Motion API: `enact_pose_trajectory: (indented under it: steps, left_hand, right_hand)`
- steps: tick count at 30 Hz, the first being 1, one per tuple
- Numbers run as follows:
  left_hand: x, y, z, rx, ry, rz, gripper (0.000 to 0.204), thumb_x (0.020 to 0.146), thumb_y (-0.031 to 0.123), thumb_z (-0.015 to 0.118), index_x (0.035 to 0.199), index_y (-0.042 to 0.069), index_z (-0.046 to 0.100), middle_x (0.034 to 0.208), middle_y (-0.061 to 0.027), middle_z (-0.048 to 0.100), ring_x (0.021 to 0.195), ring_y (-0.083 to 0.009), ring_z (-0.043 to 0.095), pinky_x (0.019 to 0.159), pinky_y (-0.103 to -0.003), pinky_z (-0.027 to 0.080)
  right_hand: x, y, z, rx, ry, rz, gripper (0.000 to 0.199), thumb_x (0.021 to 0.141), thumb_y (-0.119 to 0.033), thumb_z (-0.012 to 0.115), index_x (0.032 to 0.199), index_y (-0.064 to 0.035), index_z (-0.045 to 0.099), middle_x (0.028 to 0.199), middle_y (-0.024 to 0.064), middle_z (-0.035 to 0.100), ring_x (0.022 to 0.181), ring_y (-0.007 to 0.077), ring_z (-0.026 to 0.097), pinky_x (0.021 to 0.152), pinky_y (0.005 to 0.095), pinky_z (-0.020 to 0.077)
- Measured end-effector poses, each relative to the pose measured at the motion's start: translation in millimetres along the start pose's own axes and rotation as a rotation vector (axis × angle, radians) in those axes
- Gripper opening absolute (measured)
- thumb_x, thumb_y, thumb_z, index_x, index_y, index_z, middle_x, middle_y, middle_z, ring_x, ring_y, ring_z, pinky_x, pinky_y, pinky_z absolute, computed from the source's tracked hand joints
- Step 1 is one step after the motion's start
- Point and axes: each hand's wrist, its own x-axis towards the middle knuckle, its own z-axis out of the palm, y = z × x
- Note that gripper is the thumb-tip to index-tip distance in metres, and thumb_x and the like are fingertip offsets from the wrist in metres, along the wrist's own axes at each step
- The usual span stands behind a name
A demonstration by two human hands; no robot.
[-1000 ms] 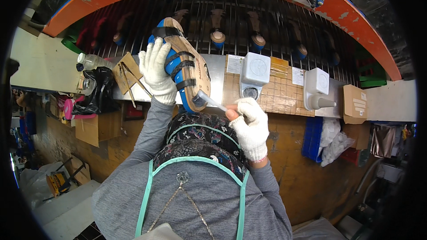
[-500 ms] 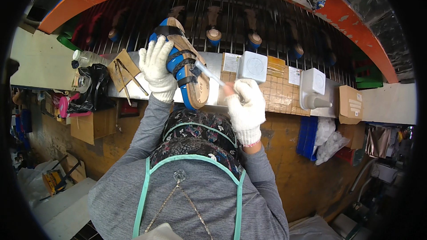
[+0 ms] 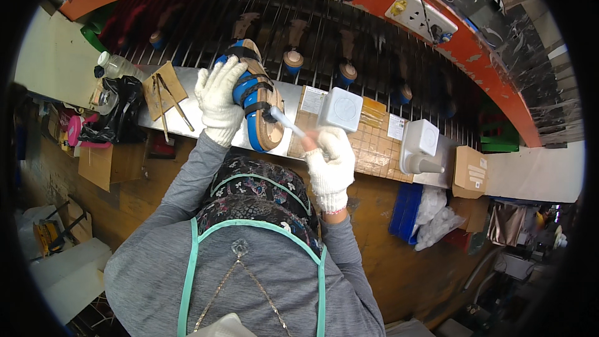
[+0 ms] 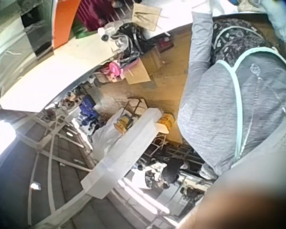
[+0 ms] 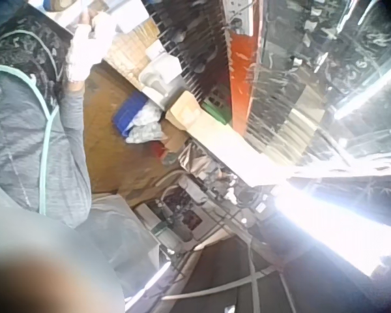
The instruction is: The person holds a blue shoe on a last and repeatedly applies a dark liquid to the sole and heel with a small brush. They dip the brush into a container on the workbench and rotate the shoe to cover different areas.
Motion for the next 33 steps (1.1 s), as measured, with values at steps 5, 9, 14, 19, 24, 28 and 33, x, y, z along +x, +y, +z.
enact_pose_trajectory:
  steps: [5, 9, 14, 19, 24, 28, 33]
  left_hand:
    - [0, 7, 0, 0.023, 0.069, 0.094, 0.058, 0.067, 0.015, 0.079, 0.124, 0.018, 0.069, 0.129, -0.0104, 0.069, 0.12, -0.0369, 0.064, 0.11, -0.055, 0.035]
    - [2, 8, 0, 0.034, 0.109, 0.137, 0.056, 0.067, 0.016, 0.08, 0.122, 0.018, 0.07, 0.128, -0.0101, 0.07, 0.119, -0.0366, 0.064, 0.108, -0.055, 0.036]
    - [6, 6, 0, 0.052, 0.103, 0.147, 0.054, 0.068, 0.016, 0.079, 0.12, 0.018, 0.07, 0.127, -0.0095, 0.07, 0.117, -0.0364, 0.065, 0.106, -0.055, 0.037]
    - [4, 11, -1, 0.027, 0.038, 0.082, 0.053, 0.069, 0.015, 0.08, 0.12, 0.018, 0.07, 0.127, -0.0079, 0.071, 0.116, -0.0338, 0.066, 0.106, -0.051, 0.038]
    - [-2, 24, 1, -0.055, -0.026, -0.069, 0.052, 0.069, 0.018, 0.084, 0.119, 0.019, 0.071, 0.123, -0.0049, 0.072, 0.117, -0.0252, 0.067, 0.107, -0.046, 0.037]
    - [0, 34, -7, -0.27, -0.217, -0.21, 0.062, 0.066, 0.011, 0.083, 0.124, 0.026, 0.064, 0.12, 0.0016, 0.071, 0.116, -0.019, 0.065, 0.111, -0.047, 0.033]
    - [9, 45, -21, -0.243, -0.654, -0.386, 0.076, 0.06, 0.019, 0.089, 0.13, 0.028, 0.059, 0.108, -0.0022, 0.074, 0.104, -0.0229, 0.07, 0.103, -0.042, 0.043]
  right_hand:
    - [6, 0, -5, 0.012, 0.005, 0.138, 0.014, 0.09, -0.008, 0.072, 0.097, 0.0045, 0.072, 0.091, 0.0038, 0.061, 0.081, 0.0109, 0.054, 0.071, 0.0251, 0.0427]
    - [9, -1, -8, -0.06, 0.055, 0.09, 0.013, 0.09, -0.007, 0.072, 0.096, 0.0048, 0.072, 0.091, 0.0033, 0.06, 0.08, 0.0109, 0.053, 0.07, 0.0249, 0.0417]
    - [5, 2, -10, -0.059, 0.054, 0.026, 0.014, 0.089, -0.008, 0.074, 0.096, 0.0039, 0.072, 0.092, 0.0048, 0.061, 0.079, 0.0126, 0.053, 0.069, 0.0259, 0.0421]
    - [-6, 2, -7, 0.015, 0.063, 0.018, 0.014, 0.088, -0.011, 0.076, 0.095, 0.001, 0.073, 0.094, 0.0072, 0.062, 0.082, 0.0157, 0.056, 0.072, 0.0278, 0.0451]
    - [-9, -2, -3, 0.026, 0.095, -0.03, 0.014, 0.087, -0.008, 0.076, 0.096, 0.0025, 0.074, 0.096, 0.0078, 0.063, 0.086, 0.0169, 0.059, 0.076, 0.0285, 0.0472]
    - [-3, -7, -4, 0.024, 0.103, -0.081, 0.013, 0.088, -0.004, 0.075, 0.097, 0.0049, 0.073, 0.098, 0.0075, 0.063, 0.086, 0.0141, 0.059, 0.074, 0.0259, 0.0471]
    - [16, -11, -11, -0.031, 0.115, -0.198, 0.014, 0.083, -0.007, 0.08, 0.095, -0.0006, 0.076, 0.094, 0.0068, 0.064, 0.084, 0.0177, 0.059, 0.074, 0.029, 0.0464]
